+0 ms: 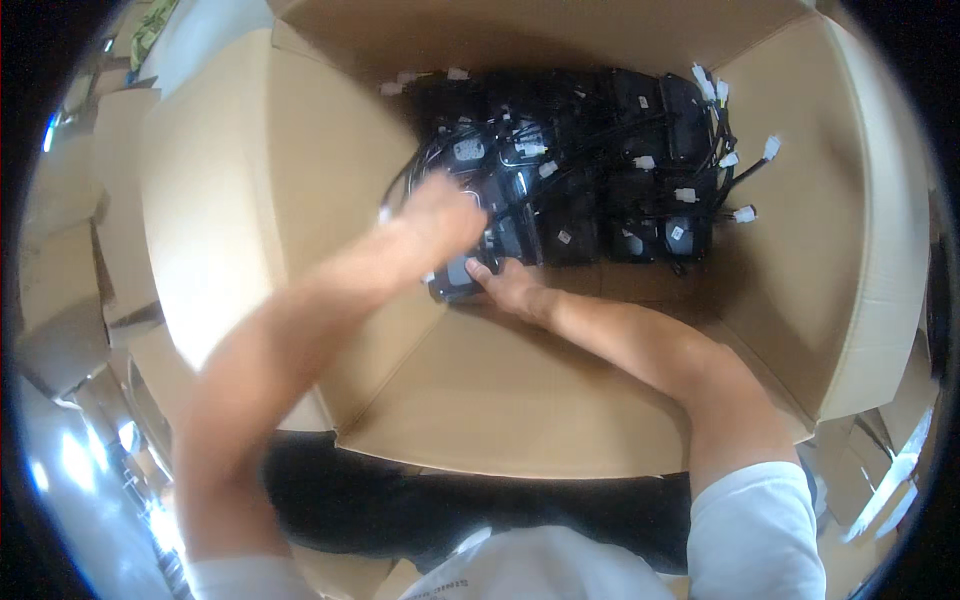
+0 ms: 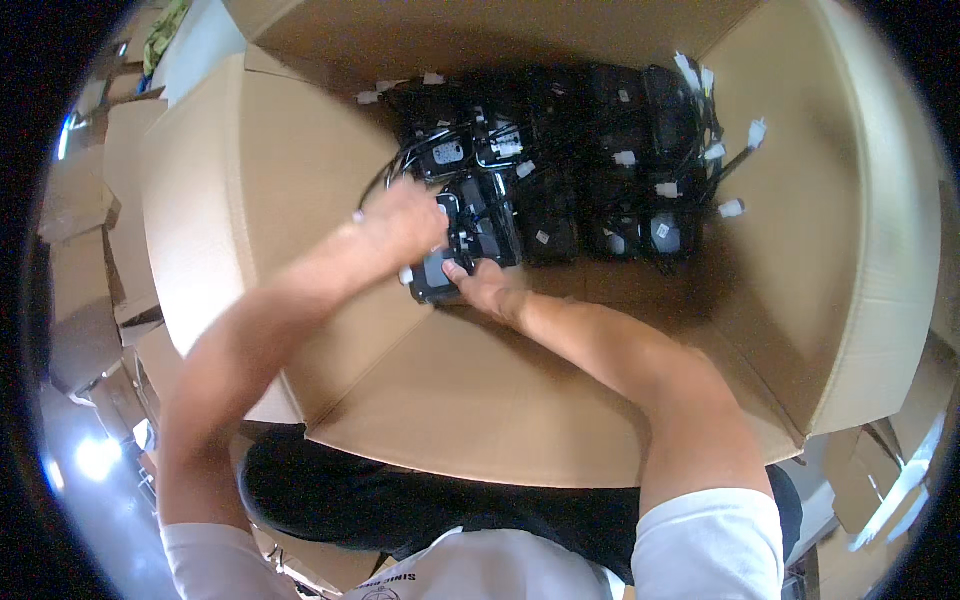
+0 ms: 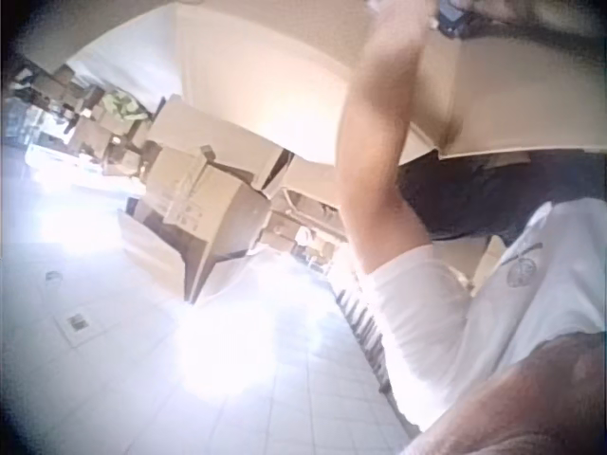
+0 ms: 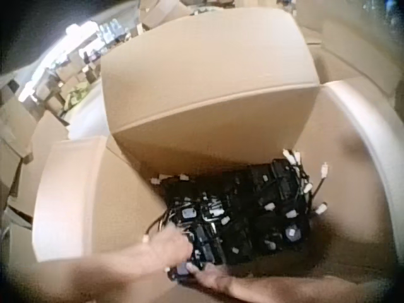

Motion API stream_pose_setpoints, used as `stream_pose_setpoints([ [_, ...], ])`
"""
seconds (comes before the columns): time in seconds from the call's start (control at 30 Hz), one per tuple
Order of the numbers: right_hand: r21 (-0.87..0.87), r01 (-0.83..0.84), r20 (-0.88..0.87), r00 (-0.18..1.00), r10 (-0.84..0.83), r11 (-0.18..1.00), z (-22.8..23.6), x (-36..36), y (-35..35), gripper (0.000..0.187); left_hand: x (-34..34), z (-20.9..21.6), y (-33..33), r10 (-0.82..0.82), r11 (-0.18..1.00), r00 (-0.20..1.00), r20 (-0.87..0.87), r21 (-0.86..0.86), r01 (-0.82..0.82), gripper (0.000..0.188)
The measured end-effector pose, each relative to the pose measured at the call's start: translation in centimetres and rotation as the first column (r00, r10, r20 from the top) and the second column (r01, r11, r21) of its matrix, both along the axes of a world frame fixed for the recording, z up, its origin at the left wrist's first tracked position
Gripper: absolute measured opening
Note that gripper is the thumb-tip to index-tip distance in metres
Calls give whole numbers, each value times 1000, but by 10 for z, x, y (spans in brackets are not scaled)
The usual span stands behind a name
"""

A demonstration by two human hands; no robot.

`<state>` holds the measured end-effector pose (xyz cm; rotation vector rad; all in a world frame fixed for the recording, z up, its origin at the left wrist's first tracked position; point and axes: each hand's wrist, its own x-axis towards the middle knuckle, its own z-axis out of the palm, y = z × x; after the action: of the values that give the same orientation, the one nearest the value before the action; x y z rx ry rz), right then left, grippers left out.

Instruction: The person packs electronic components and wiring harnesses into cardboard boxes by hand.

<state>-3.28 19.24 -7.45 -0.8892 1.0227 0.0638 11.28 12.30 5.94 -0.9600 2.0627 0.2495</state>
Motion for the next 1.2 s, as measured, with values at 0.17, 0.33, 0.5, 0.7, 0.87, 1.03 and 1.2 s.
stream_pose_setpoints([
  [0.17,-247,-160,-207,972,109,956,2,2,2,69,-22,-11,-2,385,922,914,-125,19,-386,27],
  [0.33,-347,-152,-168,981,98,925,-23,-1,8,74,-19,-40,-28,761,635,612,-216,55,-771,34],
  [0.5,-286,-188,-188,972,138,940,-6,2,4,72,-24,-68,-29,927,360,349,-140,62,-931,37],
  [0.7,-321,-179,-300,951,80,930,-2,9,11,69,-32,-79,-18,972,145,102,-210,203,-968,35],
  [0.87,-315,-137,-316,948,33,939,6,11,11,55,-43,-89,-8,918,241,172,-358,158,-958,32],
  [1.03,-257,-142,-352,935,44,956,5,19,8,50,-34,-96,-9,923,245,177,-342,167,-955,37],
  [1.2,-254,-206,-349,931,109,945,-5,11,9,73,1,-80,-4,867,107,-61,-495,303,-947,50],
])
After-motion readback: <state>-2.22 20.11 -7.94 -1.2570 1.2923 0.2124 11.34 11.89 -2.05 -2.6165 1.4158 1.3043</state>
